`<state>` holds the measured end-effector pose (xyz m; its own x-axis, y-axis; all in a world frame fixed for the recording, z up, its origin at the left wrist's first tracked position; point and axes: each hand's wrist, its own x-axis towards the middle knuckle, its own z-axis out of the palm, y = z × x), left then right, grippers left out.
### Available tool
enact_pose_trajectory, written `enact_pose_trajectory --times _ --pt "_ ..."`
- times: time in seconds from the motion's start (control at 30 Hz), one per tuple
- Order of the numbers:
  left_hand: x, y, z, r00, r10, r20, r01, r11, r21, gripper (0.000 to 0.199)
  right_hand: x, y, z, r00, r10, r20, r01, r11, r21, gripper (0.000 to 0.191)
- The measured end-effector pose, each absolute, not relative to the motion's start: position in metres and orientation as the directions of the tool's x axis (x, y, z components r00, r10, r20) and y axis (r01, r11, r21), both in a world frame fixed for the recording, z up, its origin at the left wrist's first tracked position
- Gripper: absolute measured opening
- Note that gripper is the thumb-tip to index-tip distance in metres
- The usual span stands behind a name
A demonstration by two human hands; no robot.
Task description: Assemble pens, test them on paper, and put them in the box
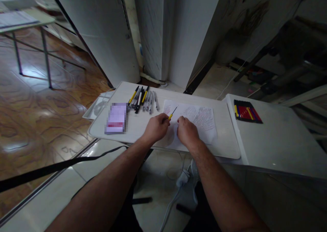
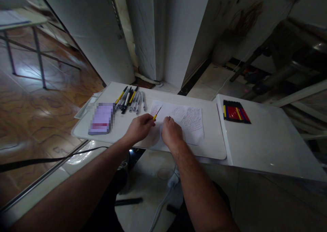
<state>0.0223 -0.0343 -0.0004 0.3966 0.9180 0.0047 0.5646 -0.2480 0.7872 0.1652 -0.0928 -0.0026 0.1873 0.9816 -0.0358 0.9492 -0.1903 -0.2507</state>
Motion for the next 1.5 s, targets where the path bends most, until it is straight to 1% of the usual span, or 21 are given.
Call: enact_pose_trajectory --times 0.1,0.2,0.3,0.37,0.43,0.53,0.6,0.9,1.13,1.33,1.5 --pt "0.021 -0.034 0.0 0.41 0.911 0.036 0.526 -0.268 0.807 0.015 0.171 -0.09 -0.006 0.218 0.971 0.093 0.881 -0.155 -0.446 0.03" --pt "0.021 -0.035 0.001 0.426 0.903 0.062 0.492 -0.289 0.822 0.015 0.179 -0.085 -0.004 0.301 0.932 0.201 0.724 -0.086 -0.684 0.022" --pt "0.021 -0.036 0.002 0.439 0.896 0.069 0.472 -0.296 0.831 0.014 0.185 -0.082 0.0 0.421 0.887 0.19 0.499 -0.052 -0.865 0.013" --pt "0.022 -0.037 0.001 0.452 0.889 0.068 0.447 -0.292 0.846 0.013 0.186 -0.081 0.001 0.462 0.874 0.148 0.357 -0.031 -0.934 0.013" --pt "0.023 -0.038 0.001 0.468 0.881 0.067 0.429 -0.293 0.854 0.013 0.186 -0.082 0.002 0.468 0.879 0.091 0.224 -0.019 -0.974 0.016" --pt "0.024 -0.039 0.001 0.485 0.871 0.073 0.427 -0.309 0.85 0.013 0.183 -0.083 0.003 0.465 0.885 0.005 0.068 -0.03 -0.997 0.019" --pt "0.024 -0.04 0.002 0.494 0.866 0.08 0.425 -0.321 0.847 0.012 0.181 -0.083 0.004 0.468 0.884 -0.018 0.028 -0.036 -0.999 0.021" --pt "0.023 -0.04 0.004 0.498 0.863 0.082 0.407 -0.317 0.857 0.012 0.179 -0.083 0.005 0.445 0.895 -0.019 -0.005 -0.018 -1.0 0.021" --pt "0.024 -0.041 0.004 0.505 0.859 0.082 0.4 -0.318 0.86 0.011 0.175 -0.084 0.008 0.434 0.898 -0.072 -0.06 -0.051 -0.997 0.028" --pt "0.024 -0.041 0.006 0.506 0.859 0.078 0.429 -0.33 0.841 0.012 0.177 -0.083 0.006 0.432 0.901 -0.046 -0.037 -0.034 -0.999 0.024" --pt "0.023 -0.04 0.005 0.514 0.853 0.091 0.444 -0.355 0.823 0.011 0.181 -0.083 0.007 0.47 0.883 -0.005 -0.028 0.01 -1.0 0.021"
